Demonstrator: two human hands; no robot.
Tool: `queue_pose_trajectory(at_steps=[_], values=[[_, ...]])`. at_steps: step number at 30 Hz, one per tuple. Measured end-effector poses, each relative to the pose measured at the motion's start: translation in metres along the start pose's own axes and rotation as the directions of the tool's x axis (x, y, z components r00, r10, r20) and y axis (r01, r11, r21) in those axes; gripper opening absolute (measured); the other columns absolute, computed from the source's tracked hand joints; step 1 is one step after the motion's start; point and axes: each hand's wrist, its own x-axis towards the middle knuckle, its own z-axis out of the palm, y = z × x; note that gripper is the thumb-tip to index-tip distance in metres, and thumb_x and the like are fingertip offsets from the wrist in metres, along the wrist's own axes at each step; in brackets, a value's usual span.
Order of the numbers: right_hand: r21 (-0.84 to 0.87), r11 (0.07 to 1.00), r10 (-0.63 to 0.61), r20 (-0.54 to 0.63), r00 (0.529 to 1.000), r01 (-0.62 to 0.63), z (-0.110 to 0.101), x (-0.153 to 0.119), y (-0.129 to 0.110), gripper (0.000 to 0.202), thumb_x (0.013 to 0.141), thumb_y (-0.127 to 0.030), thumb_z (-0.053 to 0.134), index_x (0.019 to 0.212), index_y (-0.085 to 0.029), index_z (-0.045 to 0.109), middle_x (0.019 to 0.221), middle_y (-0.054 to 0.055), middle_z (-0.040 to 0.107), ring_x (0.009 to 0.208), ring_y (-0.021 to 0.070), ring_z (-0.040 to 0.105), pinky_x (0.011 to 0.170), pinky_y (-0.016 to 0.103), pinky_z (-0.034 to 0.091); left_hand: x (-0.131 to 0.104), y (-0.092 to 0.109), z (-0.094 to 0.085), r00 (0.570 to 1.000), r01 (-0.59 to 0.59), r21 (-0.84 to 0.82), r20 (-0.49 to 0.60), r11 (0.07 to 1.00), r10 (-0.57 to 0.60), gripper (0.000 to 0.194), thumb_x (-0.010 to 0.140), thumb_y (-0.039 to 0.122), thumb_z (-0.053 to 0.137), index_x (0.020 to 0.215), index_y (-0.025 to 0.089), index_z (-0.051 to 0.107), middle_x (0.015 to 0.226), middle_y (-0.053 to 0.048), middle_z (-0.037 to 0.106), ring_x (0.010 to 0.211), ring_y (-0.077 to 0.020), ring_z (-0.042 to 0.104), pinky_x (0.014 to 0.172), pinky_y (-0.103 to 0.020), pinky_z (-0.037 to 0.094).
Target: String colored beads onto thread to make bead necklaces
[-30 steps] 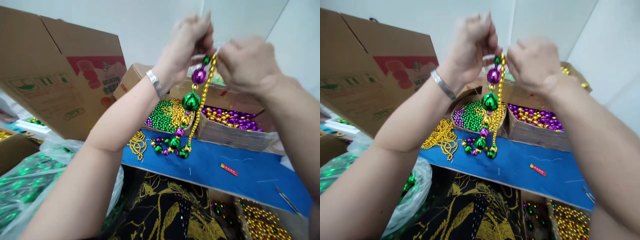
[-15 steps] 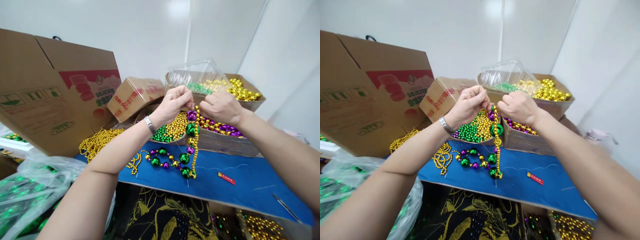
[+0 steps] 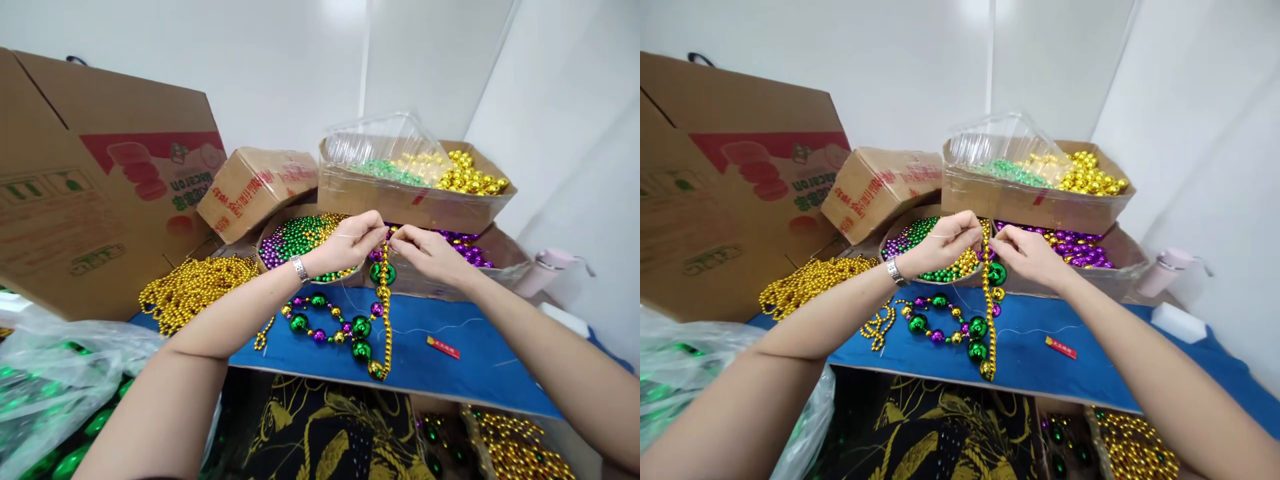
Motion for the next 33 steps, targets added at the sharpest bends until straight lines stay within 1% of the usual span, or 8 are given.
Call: queue_pose_trajectory(at_steps=[5, 8, 13, 17, 20, 27, 30, 33], values=[[-0.068, 0.997, 0.016, -0.079, 0.997, -0.021, 0.005, -0.015, 0.002, 0.045, 0.086, -0.056, 0.06, 0.112, -0.019, 0.051, 0.071, -0.003, 0.056, 0.059, 0.0123, 0.049, 0.056, 0.024, 0.034, 0.001, -0.003, 0.014, 1.0, -0.015, 0.074, 0.003, 0.997, 0.014, 0.021, 0.094, 0.023, 0.047, 0.075, 0.018, 0.048, 0.067, 0.0, 0.055, 0.061, -0.0113, 0.046, 0.059, -0.025, 0.034], [-0.248, 0.967, -0.086, -0.102, 0.991, 0.058, 0.009, -0.017, 0.004, 0.043, 0.087, -0.059, 0.058, 0.1, -0.018, 0.056, 0.089, 0.006, 0.064, 0.078, 0.019, 0.057, 0.068, 0.029, 0.04, 0.003, -0.005, 0.019, 1.0, 0.029, 0.06, -0.008, 0.998, -0.029, 0.022, 0.095, 0.023, 0.046, 0.074, 0.017, 0.047, 0.067, 0.0, 0.054, 0.061, -0.011, 0.047, 0.059, -0.024, 0.035], [-0.569, 0.802, -0.288, -0.097, 0.953, 0.184, 0.018, -0.016, 0.016, 0.028, 0.094, -0.042, 0.052, 0.084, -0.016, 0.059, 0.079, 0.008, 0.059, 0.078, 0.0202, 0.051, 0.071, 0.031, 0.036, 0.007, -0.005, 0.025, 0.975, 0.21, -0.057, -0.059, 0.976, -0.214, 0.027, 0.095, 0.019, 0.047, 0.068, 0.015, 0.048, 0.061, 0.001, 0.054, 0.056, -0.0085, 0.047, 0.057, -0.022, 0.037], [-0.762, 0.596, -0.477, -0.081, 0.875, 0.254, 0.02, -0.018, 0.03, 0.028, 0.099, -0.029, 0.045, 0.08, -0.017, 0.062, 0.069, 0.006, 0.052, 0.071, 0.0183, 0.041, 0.067, 0.032, 0.028, 0.006, -0.003, 0.033, 0.874, 0.426, -0.388, -0.055, 0.817, -0.482, 0.027, 0.096, 0.018, 0.046, 0.069, 0.015, 0.047, 0.061, 0.002, 0.052, 0.052, -0.0074, 0.05, 0.05, -0.019, 0.039], [-0.789, 0.535, -0.545, -0.048, 0.837, 0.303, 0.025, -0.022, 0.04, 0.026, 0.1, -0.019, 0.041, 0.091, -0.019, 0.065, 0.06, 0.002, 0.044, 0.065, 0.0169, 0.037, 0.064, 0.033, 0.024, 0.0, -0.005, 0.039, 0.792, 0.481, -0.605, -0.011, 0.635, -0.611, 0.025, 0.096, 0.018, 0.046, 0.071, 0.015, 0.046, 0.062, 0.002, 0.053, 0.051, -0.0085, 0.054, 0.051, -0.02, 0.047], [-0.705, 0.697, -0.446, -0.285, 0.849, 0.13, 0.058, -0.028, 0.05, 0.03, 0.099, -0.019, 0.041, 0.119, -0.015, 0.062, 0.067, 0.004, 0.057, 0.066, 0.0164, 0.045, 0.068, 0.032, 0.033, -0.009, -0.018, 0.049, 0.7, 0.336, -0.867, -0.031, 0.368, -0.713, 0.023, 0.094, 0.014, 0.05, 0.07, 0.012, 0.049, 0.064, 0.0, 0.056, 0.063, -0.0129, 0.064, 0.074, -0.036, 0.058], [-0.578, 0.812, -0.334, -0.344, 0.878, 0.082, 0.065, -0.031, 0.041, 0.034, 0.098, -0.022, 0.041, 0.126, -0.014, 0.059, 0.075, 0.007, 0.064, 0.069, 0.0171, 0.05, 0.069, 0.033, 0.038, -0.01, -0.021, 0.054, 0.684, 0.235, -0.901, -0.112, 0.363, -0.721, 0.021, 0.092, 0.014, 0.051, 0.072, 0.013, 0.049, 0.063, 0.001, 0.056, 0.065, -0.0122, 0.064, 0.082, -0.039, 0.057], [-0.232, 0.973, -0.07, -0.317, 0.946, -0.006, 0.064, -0.04, 0.029, 0.046, 0.096, -0.031, 0.046, 0.138, -0.014, 0.047, 0.071, 0.003, 0.06, 0.065, 0.0158, 0.051, 0.066, 0.031, 0.041, -0.012, -0.024, 0.059, 0.692, 0.157, -0.901, -0.192, 0.405, -0.696, 0.021, 0.091, 0.017, 0.055, 0.072, 0.013, 0.049, 0.064, 0.001, 0.056, 0.065, -0.0118, 0.064, 0.083, -0.038, 0.056]])
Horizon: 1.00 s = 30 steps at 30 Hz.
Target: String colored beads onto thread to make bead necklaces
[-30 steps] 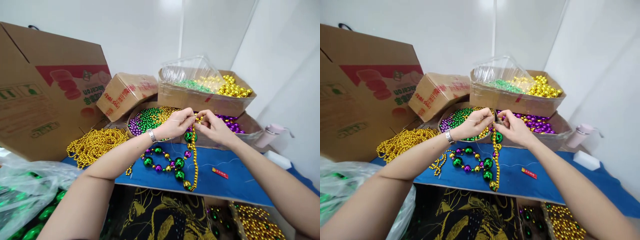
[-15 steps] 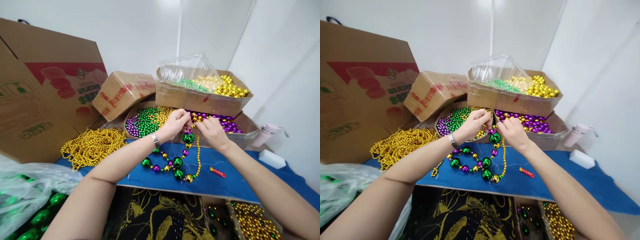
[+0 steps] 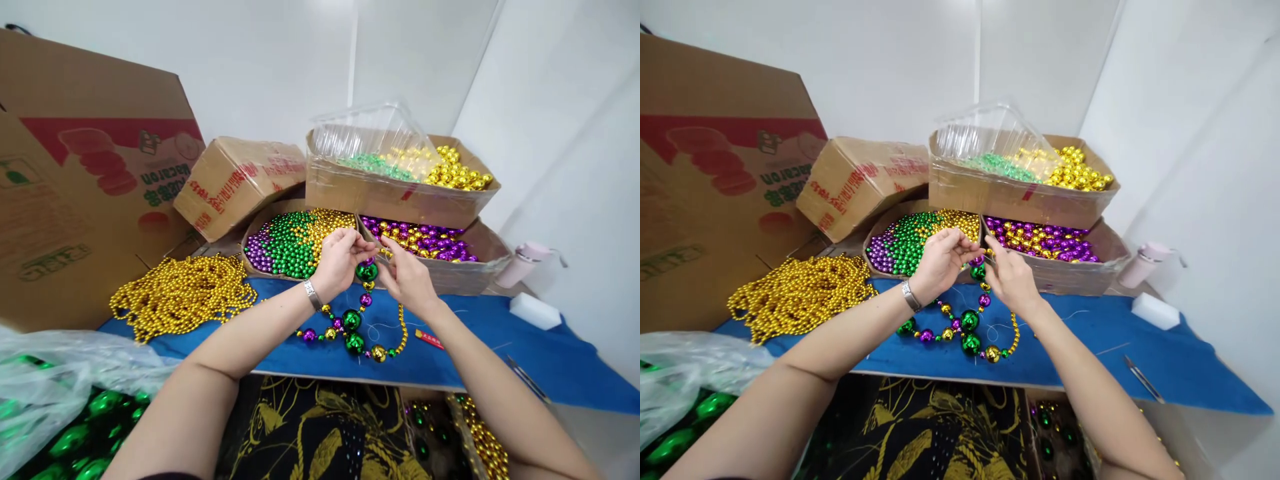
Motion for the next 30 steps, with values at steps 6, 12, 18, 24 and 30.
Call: queue_pose_trajectory(at_steps=[6, 12, 18, 24, 30], values=[[0.636, 0.47, 0.318, 0.526, 0.789, -0.612, -0.012, -0.011, -0.007, 0.058, 0.091, -0.047, 0.056, 0.141, -0.022, 0.041, 0.055, -0.008, 0.041, 0.048, 0.0086, 0.033, 0.047, 0.022, 0.022, 0.0, -0.007, -0.003, 0.998, -0.045, 0.068, 0.057, 0.997, 0.041, 0.023, 0.093, 0.024, 0.056, 0.074, 0.014, 0.049, 0.064, 0.001, 0.057, 0.066, -0.0119, 0.065, 0.078, -0.034, 0.057], [0.69, -0.029, 0.263, 0.704, 0.66, -0.724, -0.006, -0.014, -0.009, 0.07, 0.079, -0.037, 0.07, 0.142, -0.03, 0.038, 0.051, -0.011, 0.043, 0.04, 0.0038, 0.019, 0.044, 0.019, 0.009, 0.001, -0.007, -0.005, 0.993, -0.089, 0.099, 0.086, 0.991, 0.081, 0.021, 0.094, 0.022, 0.054, 0.075, 0.014, 0.049, 0.065, 0.001, 0.057, 0.065, -0.0115, 0.065, 0.072, -0.03, 0.058], [0.677, -0.114, 0.316, 0.719, 0.619, -0.727, 0.007, -0.021, -0.018, 0.05, 0.072, -0.041, 0.075, 0.111, -0.023, 0.05, 0.051, -0.012, 0.044, 0.039, 0.0019, 0.017, 0.042, 0.017, 0.009, -0.001, -0.009, -0.008, 0.989, -0.111, 0.131, 0.11, 0.985, 0.097, 0.019, 0.094, 0.021, 0.053, 0.077, 0.015, 0.049, 0.066, 0.001, 0.057, 0.064, -0.0107, 0.064, 0.071, -0.029, 0.058], [0.442, 0.747, 0.407, 0.287, 0.867, -0.497, 0.015, -0.033, 0.004, 0.029, 0.088, -0.047, 0.055, 0.098, -0.021, 0.048, 0.061, -0.003, 0.06, 0.05, 0.0112, 0.05, 0.052, 0.022, 0.033, -0.006, -0.011, -0.017, 0.993, -0.038, 0.277, 0.115, 0.96, 0.007, 0.022, 0.094, 0.024, 0.055, 0.074, 0.016, 0.05, 0.067, 0.001, 0.058, 0.062, -0.01, 0.063, 0.066, -0.026, 0.056], [-0.253, 0.963, 0.073, -0.094, 0.993, -0.095, 0.033, -0.033, 0.035, 0.028, 0.098, -0.031, 0.04, 0.094, -0.017, 0.063, 0.062, 0.005, 0.06, 0.057, 0.0162, 0.054, 0.058, 0.028, 0.033, -0.001, -0.011, -0.023, 0.972, -0.001, 0.526, 0.199, 0.85, -0.122, 0.022, 0.096, 0.025, 0.052, 0.077, 0.016, 0.056, 0.059, 0.001, 0.056, 0.045, -0.005, 0.05, 0.043, -0.015, 0.039]])
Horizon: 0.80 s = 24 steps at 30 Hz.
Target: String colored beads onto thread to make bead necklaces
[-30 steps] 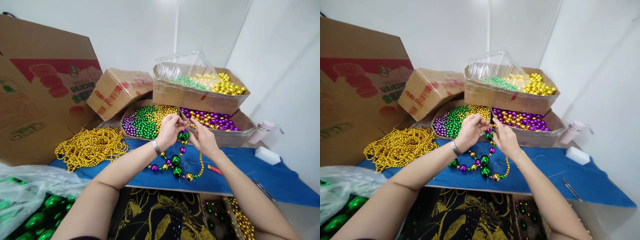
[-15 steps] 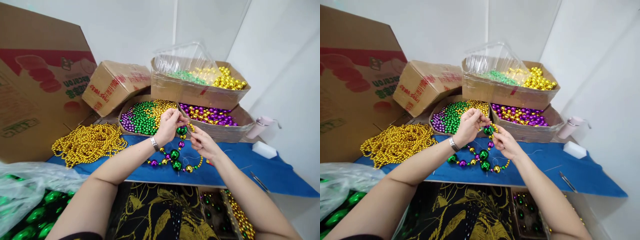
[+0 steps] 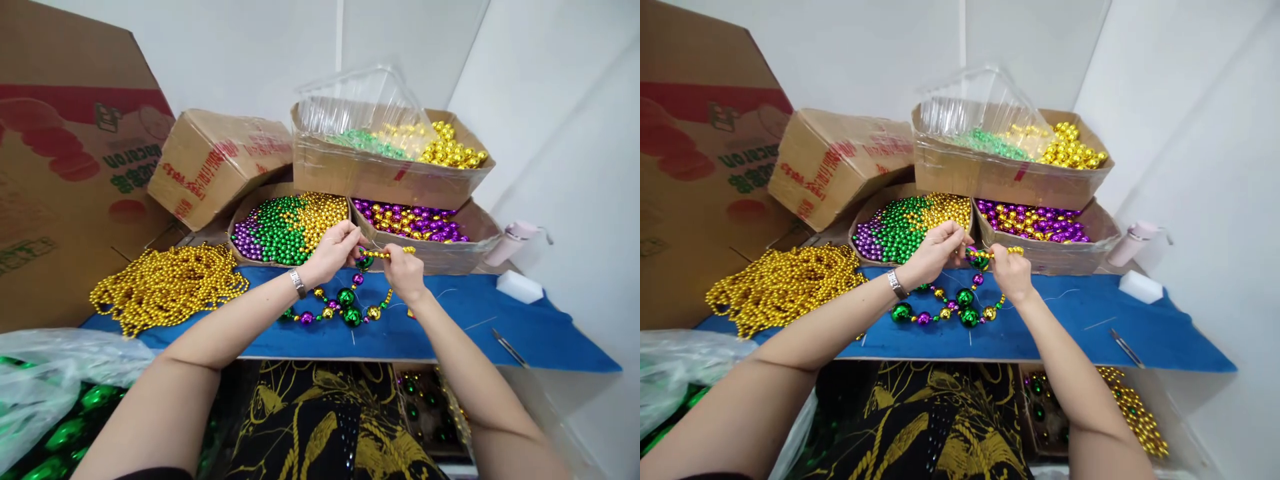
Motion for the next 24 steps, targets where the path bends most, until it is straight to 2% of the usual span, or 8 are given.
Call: queue_pose_trajectory(at_steps=[7, 12, 14, 16, 18, 20, 22, 24], values=[[0.054, 0.998, -0.013, 0.018, 1.0, 0.012, 0.017, 0.013, 0.001, 0.028, 0.098, -0.035, 0.045, 0.094, -0.018, 0.067, 0.07, 0.008, 0.065, 0.065, 0.0158, 0.056, 0.063, 0.027, 0.037, 0.014, -0.005, -0.011, 0.988, 0.051, 0.261, 0.128, 0.964, -0.087, 0.023, 0.093, 0.019, 0.054, 0.071, 0.014, 0.058, 0.049, 0.002, 0.052, 0.038, -0.0055, 0.043, 0.037, -0.016, 0.031], [0.195, 0.978, 0.073, 0.036, 0.997, -0.078, 0.018, 0.006, -0.019, 0.028, 0.099, -0.033, 0.042, 0.108, -0.017, 0.063, 0.08, 0.008, 0.069, 0.072, 0.0165, 0.063, 0.067, 0.027, 0.047, 0.013, -0.01, -0.014, 0.979, 0.162, 0.048, 0.115, 0.986, -0.167, 0.024, 0.088, 0.018, 0.062, 0.066, 0.013, 0.057, 0.053, 0.001, 0.052, 0.041, -0.004, 0.043, 0.039, -0.015, 0.03], [0.476, 0.857, 0.156, 0.13, 0.979, -0.2, 0.009, -0.003, -0.023, 0.039, 0.098, -0.037, 0.044, 0.133, -0.02, 0.048, 0.093, 0.008, 0.071, 0.081, 0.0169, 0.067, 0.067, 0.027, 0.051, 0.011, -0.009, -0.014, 0.984, 0.171, -0.088, 0.067, 0.981, -0.166, 0.023, 0.086, 0.02, 0.065, 0.065, 0.012, 0.057, 0.056, 0.001, 0.053, 0.043, -0.0036, 0.043, 0.041, -0.015, 0.032], [0.721, 0.574, 0.202, 0.335, 0.92, -0.388, -0.004, -0.013, -0.019, 0.062, 0.094, -0.044, 0.051, 0.148, -0.024, 0.029, 0.102, 0.007, 0.072, 0.089, 0.0181, 0.069, 0.066, 0.028, 0.055, 0.01, -0.008, -0.014, 0.989, 0.144, -0.176, 0.005, 0.974, -0.145, 0.023, 0.086, 0.02, 0.065, 0.066, 0.012, 0.058, 0.061, -0.001, 0.056, 0.045, -0.0035, 0.044, 0.043, -0.015, 0.033], [0.739, 0.401, 0.226, 0.494, 0.84, -0.542, -0.018, -0.021, -0.012, 0.066, 0.091, -0.05, 0.056, 0.148, -0.026, 0.034, 0.104, 0.007, 0.072, 0.085, 0.0184, 0.069, 0.06, 0.028, 0.055, 0.01, -0.007, -0.014, 0.995, 0.09, -0.189, -0.035, 0.978, -0.098, 0.023, 0.086, 0.019, 0.064, 0.066, 0.012, 0.058, 0.063, -0.002, 0.058, 0.047, -0.0037, 0.045, 0.044, -0.015, 0.034], [0.667, 0.453, 0.323, 0.496, 0.806, -0.592, -0.03, -0.023, -0.005, 0.053, 0.09, -0.051, 0.056, 0.135, -0.023, 0.052, 0.098, 0.007, 0.073, 0.072, 0.0155, 0.067, 0.056, 0.026, 0.051, 0.01, -0.009, -0.011, 0.998, 0.047, -0.142, -0.035, 0.989, -0.052, 0.024, 0.087, 0.023, 0.064, 0.066, 0.013, 0.059, 0.06, -0.001, 0.056, 0.046, -0.004, 0.044, 0.044, -0.016, 0.032], [0.586, 0.612, 0.425, 0.322, 0.846, -0.531, -0.041, -0.019, -0.004, 0.042, 0.092, -0.048, 0.054, 0.122, -0.021, 0.063, 0.088, 0.005, 0.072, 0.065, 0.0133, 0.063, 0.059, 0.027, 0.05, 0.01, -0.011, -0.006, 1.0, 0.019, -0.084, -0.003, 0.996, -0.019, 0.025, 0.088, 0.028, 0.065, 0.067, 0.014, 0.059, 0.056, 0.001, 0.053, 0.045, -0.0042, 0.042, 0.043, -0.016, 0.03], [0.487, 0.78, 0.393, 0.105, 0.913, -0.392, -0.047, -0.014, -0.01, 0.033, 0.094, -0.044, 0.053, 0.112, -0.021, 0.067, 0.086, 0.004, 0.07, 0.071, 0.0145, 0.063, 0.067, 0.029, 0.051, 0.01, -0.013, 0.0, 0.999, -0.003, -0.047, 0.041, 0.999, 0.004, 0.026, 0.087, 0.032, 0.066, 0.068, 0.015, 0.059, 0.055, 0.001, 0.052, 0.046, -0.0046, 0.041, 0.044, -0.017, 0.029]])
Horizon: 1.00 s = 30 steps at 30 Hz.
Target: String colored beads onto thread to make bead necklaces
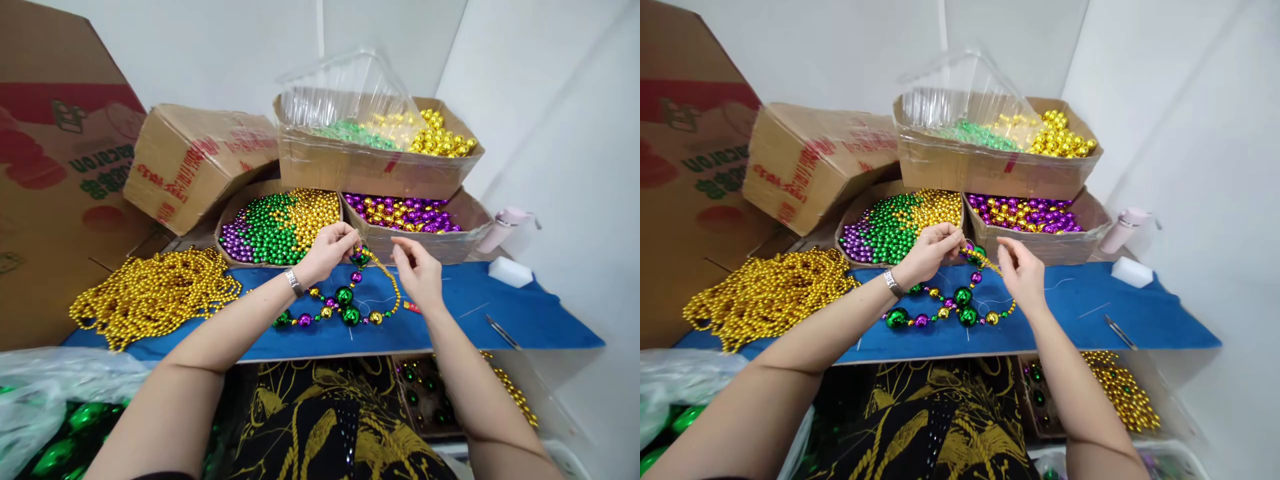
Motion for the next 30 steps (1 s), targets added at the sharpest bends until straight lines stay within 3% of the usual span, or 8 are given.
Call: queue_pose_trajectory(at_steps=[2, 4, 8, 11, 15, 20, 26, 30], values=[[-0.101, 0.981, -0.17, -0.023, 0.985, 0.166, 0.007, -0.002, -0.007, 0.026, 0.095, -0.038, 0.052, 0.101, -0.02, 0.069, 0.088, 0.005, 0.069, 0.081, 0.0161, 0.063, 0.075, 0.03, 0.051, -0.001, -0.002, 0.004, 0.999, -0.025, 0.009, 0.032, 1.0, 0.025, 0.026, 0.086, 0.033, 0.067, 0.069, 0.015, 0.058, 0.057, 0.001, 0.053, 0.048, -0.0054, 0.042, 0.047, -0.018, 0.031], [-0.091, 0.966, -0.236, 0.073, 0.969, 0.242, 0.023, -0.013, -0.007, 0.024, 0.095, -0.034, 0.051, 0.092, -0.019, 0.068, 0.089, 0.007, 0.069, 0.083, 0.017, 0.063, 0.078, 0.031, 0.05, -0.004, -0.007, 0.005, 0.997, -0.059, 0.006, 0.042, 0.998, 0.059, 0.027, 0.084, 0.034, 0.067, 0.07, 0.014, 0.057, 0.059, 0.001, 0.052, 0.052, -0.0061, 0.043, 0.05, -0.019, 0.033], [0.082, 0.989, -0.14, 0.336, 0.931, 0.12, 0.065, -0.056, 0.013, 0.025, 0.095, -0.032, 0.048, 0.088, -0.019, 0.069, 0.088, 0.008, 0.071, 0.082, 0.0181, 0.066, 0.078, 0.031, 0.052, -0.014, -0.031, -0.002, 0.995, -0.08, 0.034, 0.065, 0.996, 0.078, 0.029, 0.083, 0.037, 0.066, 0.07, 0.014, 0.055, 0.065, 0.001, 0.053, 0.058, -0.0073, 0.043, 0.056, -0.02, 0.036], [0.147, 0.989, -0.086, 0.442, 0.893, 0.022, 0.082, -0.087, 0.027, 0.024, 0.095, -0.033, 0.05, 0.089, -0.02, 0.069, 0.077, 0.003, 0.071, 0.069, 0.0146, 0.067, 0.067, 0.025, 0.053, -0.027, -0.06, -0.012, 0.998, -0.023, 0.072, 0.062, 0.997, 0.018, 0.031, 0.083, 0.04, 0.065, 0.071, 0.014, 0.055, 0.068, 0.0, 0.054, 0.061, -0.0085, 0.044, 0.06, -0.021, 0.037], [0.185, 0.954, 0.166, 0.33, 0.929, -0.236, 0.081, -0.1, 0.032, 0.033, 0.097, -0.044, 0.047, 0.107, -0.019, 0.066, 0.08, 0.003, 0.07, 0.065, 0.0133, 0.064, 0.059, 0.024, 0.051, -0.043, -0.091, -0.02, 0.998, 0.064, 0.117, 0.008, 0.991, -0.066, 0.036, 0.082, 0.048, 0.064, 0.074, 0.014, 0.057, 0.069, 0.0, 0.056, 0.063, -0.0102, 0.045, 0.062, -0.022, 0.037], [0.397, 0.725, 0.471, 0.31, 0.826, -0.563, 0.087, -0.085, 0.026, 0.047, 0.085, -0.058, 0.059, 0.109, -0.018, 0.066, 0.084, 0.003, 0.068, 0.056, 0.0098, 0.051, 0.049, 0.023, 0.043, -0.052, -0.098, -0.015, 0.999, 0.017, 0.211, 0.045, 0.977, -0.027, 0.034, 0.086, 0.047, 0.059, 0.074, 0.015, 0.057, 0.072, -0.001, 0.056, 0.068, -0.0119, 0.047, 0.066, -0.023, 0.038], [0.534, 0.641, 0.512, 0.237, 0.826, -0.551, 0.095, -0.069, 0.016, 0.041, 0.072, -0.053, 0.075, 0.09, -0.017, 0.066, 0.087, 0.004, 0.067, 0.068, 0.0111, 0.055, 0.055, 0.021, 0.043, -0.053, -0.098, -0.012, 0.999, -0.045, 0.253, 0.02, 0.966, 0.041, 0.033, 0.09, 0.045, 0.054, 0.075, 0.015, 0.057, 0.072, -0.001, 0.054, 0.067, -0.0123, 0.046, 0.065, -0.025, 0.037], [0.662, 0.56, 0.503, 0.207, 0.839, -0.499, 0.089, -0.054, 0.017, 0.035, 0.074, -0.047, 0.077, 0.09, -0.02, 0.064, 0.091, 0.003, 0.067, 0.078, 0.012, 0.062, 0.061, 0.021, 0.048, -0.052, -0.098, -0.017, 0.997, 0.058, 0.043, -0.057, 0.997, -0.056, 0.042, 0.084, 0.057, 0.06, 0.081, 0.015, 0.058, 0.075, -0.003, 0.057, 0.067, -0.0128, 0.05, 0.064, -0.026, 0.039]])
